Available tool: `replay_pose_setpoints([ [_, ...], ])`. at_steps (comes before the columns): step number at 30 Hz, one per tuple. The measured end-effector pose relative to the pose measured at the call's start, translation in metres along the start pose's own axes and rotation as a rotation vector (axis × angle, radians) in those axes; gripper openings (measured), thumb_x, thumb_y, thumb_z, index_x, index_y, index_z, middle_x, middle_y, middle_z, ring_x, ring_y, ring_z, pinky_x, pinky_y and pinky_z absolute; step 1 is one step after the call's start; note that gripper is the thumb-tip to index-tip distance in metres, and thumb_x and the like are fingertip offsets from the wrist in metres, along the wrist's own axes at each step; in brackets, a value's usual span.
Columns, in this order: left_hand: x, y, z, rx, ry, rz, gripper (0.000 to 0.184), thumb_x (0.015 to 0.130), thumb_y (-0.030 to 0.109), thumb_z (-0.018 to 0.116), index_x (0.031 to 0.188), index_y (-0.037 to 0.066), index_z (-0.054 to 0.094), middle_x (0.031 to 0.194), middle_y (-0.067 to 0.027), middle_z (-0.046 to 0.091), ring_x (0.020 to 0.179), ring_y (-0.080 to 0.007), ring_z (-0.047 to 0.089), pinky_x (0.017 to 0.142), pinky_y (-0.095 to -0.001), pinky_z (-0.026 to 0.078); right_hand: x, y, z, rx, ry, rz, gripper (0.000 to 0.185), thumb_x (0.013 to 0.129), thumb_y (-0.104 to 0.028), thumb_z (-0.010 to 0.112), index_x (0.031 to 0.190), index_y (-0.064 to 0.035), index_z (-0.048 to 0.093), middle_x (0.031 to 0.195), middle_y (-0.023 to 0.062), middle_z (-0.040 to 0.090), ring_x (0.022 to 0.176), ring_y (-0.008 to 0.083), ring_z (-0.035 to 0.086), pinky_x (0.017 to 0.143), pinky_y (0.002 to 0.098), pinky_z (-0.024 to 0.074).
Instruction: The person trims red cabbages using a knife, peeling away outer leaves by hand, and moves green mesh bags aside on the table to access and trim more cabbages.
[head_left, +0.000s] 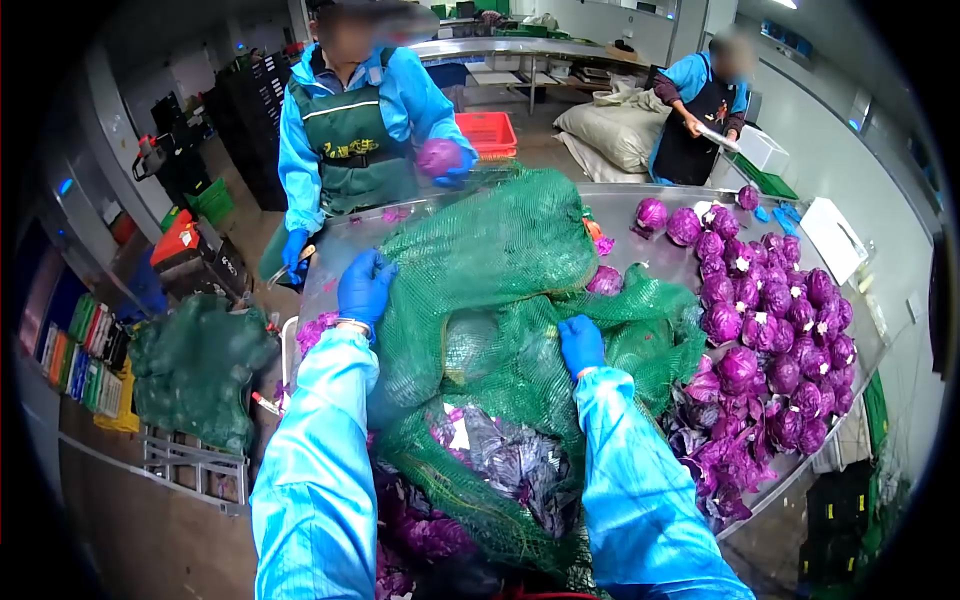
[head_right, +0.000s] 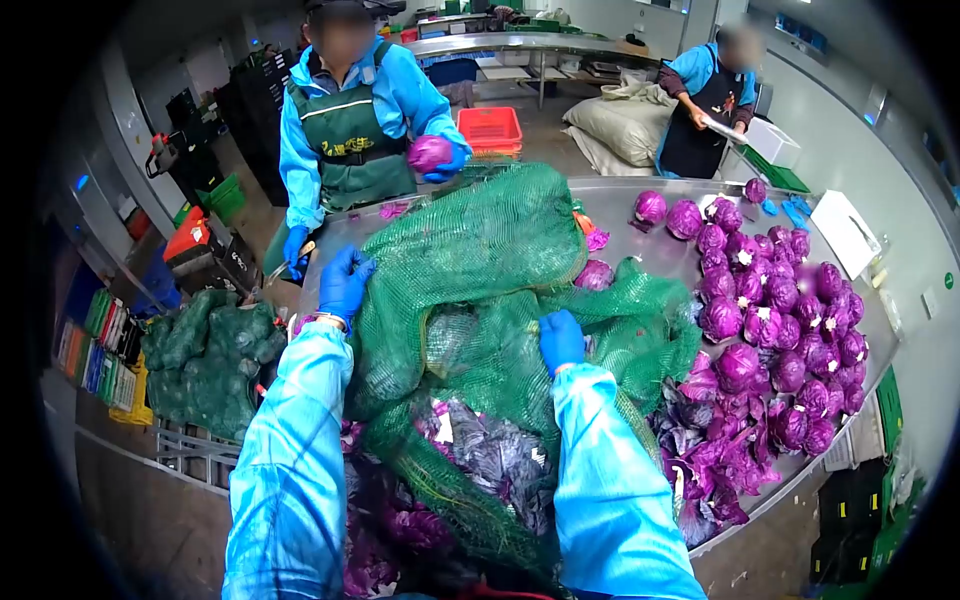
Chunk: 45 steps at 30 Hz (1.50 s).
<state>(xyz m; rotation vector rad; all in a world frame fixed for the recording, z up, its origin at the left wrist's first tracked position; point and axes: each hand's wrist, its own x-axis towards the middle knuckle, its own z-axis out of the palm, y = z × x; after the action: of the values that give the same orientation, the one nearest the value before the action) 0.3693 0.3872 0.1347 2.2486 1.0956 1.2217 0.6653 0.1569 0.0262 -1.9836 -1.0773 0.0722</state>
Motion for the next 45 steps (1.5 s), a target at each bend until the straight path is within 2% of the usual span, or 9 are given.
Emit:
replay_pose_setpoints([
  [10, 0.041, 0.035, -0.029, 0.294, -0.055, 0.375, 0.018, 0.079, 0.023, 0.063, 0.082, 0.008, 0.055, 0.079, -0.0156, 0.057, 0.074, -0.0375, 0.057, 0.061, -0.0447, 0.045, -0.195, -0.102, -0.131, 0.350, -0.214, -0.347, 0.007, 0.080, -0.006, 0.065, 0.081, -0.0010, 0.060, 0.075, 0.0141, 0.053, 0.069, 0.0306, 0.053, 0.061, 0.0362, 0.0435],
  [16, -0.005, 0.005, 0.000, 0.354, -0.125, 0.437, 0.019, 0.077, 0.021, 0.067, 0.079, 0.006, 0.055, 0.075, -0.0147, 0.057, 0.070, -0.0367, 0.056, 0.060, -0.0425, 0.044, -0.315, -0.088, -0.183, 0.466, -0.640, 0.096, 0.013, 0.080, -0.013, 0.065, 0.077, -0.0010, 0.061, 0.082, 0.0132, 0.059, 0.073, 0.0277, 0.056, 0.066, 0.0355, 0.0440],
  [24, -0.162, 0.088, -0.048, 0.385, -0.324, 0.206, 0.081, 0.060, 0.044, 0.076, 0.131, 0.022, 0.045, 0.140, -0.0133, 0.032, 0.128, -0.0391, 0.028, 0.103, -0.0560, 0.021, -0.326, -0.060, -0.178, 0.513, -0.446, 0.431, 0.011, 0.082, -0.010, 0.064, 0.078, -0.0025, 0.057, 0.072, 0.0036, 0.050, 0.067, 0.0126, 0.045, 0.062, 0.0283, 0.0378],
  [28, -0.193, 0.054, -0.052, 0.520, -0.408, 0.235, 0.071, 0.059, 0.041, 0.076, 0.123, 0.025, 0.051, 0.136, -0.0131, 0.037, 0.125, -0.0375, 0.033, 0.099, -0.0569, 0.025, -0.314, -0.093, -0.165, 0.707, -0.420, 0.561, 0.019, 0.082, -0.014, 0.066, 0.076, -0.0017, 0.053, 0.066, 0.0019, 0.047, 0.065, 0.0112, 0.042, 0.062, 0.0304, 0.0371],
  [34, -0.121, 0.015, -0.054, 0.523, -0.332, 0.286, 0.044, 0.064, 0.026, 0.071, 0.105, 0.014, 0.059, 0.118, -0.0128, 0.051, 0.110, -0.0336, 0.047, 0.089, -0.0472, 0.038, -0.324, -0.120, -0.220, 0.499, -0.610, 0.046, 0.016, 0.082, -0.016, 0.063, 0.077, -0.0009, 0.061, 0.068, 0.0085, 0.053, 0.061, 0.0162, 0.049, 0.058, 0.0304, 0.0403],
  [36, -0.074, 0.001, -0.060, 0.615, -0.283, 0.118, 0.038, 0.065, 0.022, 0.070, 0.099, 0.011, 0.060, 0.106, -0.0137, 0.057, 0.100, -0.0342, 0.053, 0.084, -0.0435, 0.043, -0.334, -0.122, -0.245, 0.138, -1.102, 0.609, 0.064, 0.082, -0.047, 0.062, 0.135, -0.0160, 0.043, 0.136, 0.0178, 0.042, 0.126, 0.0336, 0.040, 0.106, 0.0396, 0.0295],
  [40, -0.064, 0.043, -0.050, 0.296, -0.166, 0.453, 0.039, 0.065, 0.021, 0.071, 0.102, 0.011, 0.062, 0.102, -0.0151, 0.060, 0.095, -0.0342, 0.056, 0.084, -0.0429, 0.045, -0.363, -0.071, -0.247, 0.248, -1.151, 0.378, 0.034, 0.091, -0.022, 0.048, 0.120, -0.0079, 0.056, 0.129, 0.0209, 0.047, 0.109, 0.0285, 0.053, 0.099, 0.0383, 0.0379],
  [42, -0.100, 0.072, -0.029, 0.110, -0.559, 0.429, 0.046, 0.075, 0.030, 0.067, 0.115, 0.011, 0.057, 0.105, -0.0154, 0.060, 0.097, -0.0353, 0.057, 0.086, -0.0430, 0.045, -0.369, -0.081, -0.230, 0.678, -0.583, 0.532, 0.009, 0.078, -0.007, 0.067, 0.077, 0.0005, 0.063, 0.078, 0.0080, 0.061, 0.066, 0.0172, 0.054, 0.066, 0.0291, 0.0420],
  [45, -0.136, 0.061, 0.035, 0.016, -0.569, 0.395, 0.045, 0.081, 0.032, 0.060, 0.122, 0.016, 0.053, 0.119, -0.0154, 0.055, 0.109, -0.0353, 0.052, 0.094, -0.0440, 0.040, -0.377, -0.051, -0.220, 0.508, -0.647, 0.346, 0.006, 0.079, -0.007, 0.066, 0.080, -0.0011, 0.064, 0.077, 0.0060, 0.060, 0.070, 0.0163, 0.055, 0.068, 0.0281, 0.0431],
])
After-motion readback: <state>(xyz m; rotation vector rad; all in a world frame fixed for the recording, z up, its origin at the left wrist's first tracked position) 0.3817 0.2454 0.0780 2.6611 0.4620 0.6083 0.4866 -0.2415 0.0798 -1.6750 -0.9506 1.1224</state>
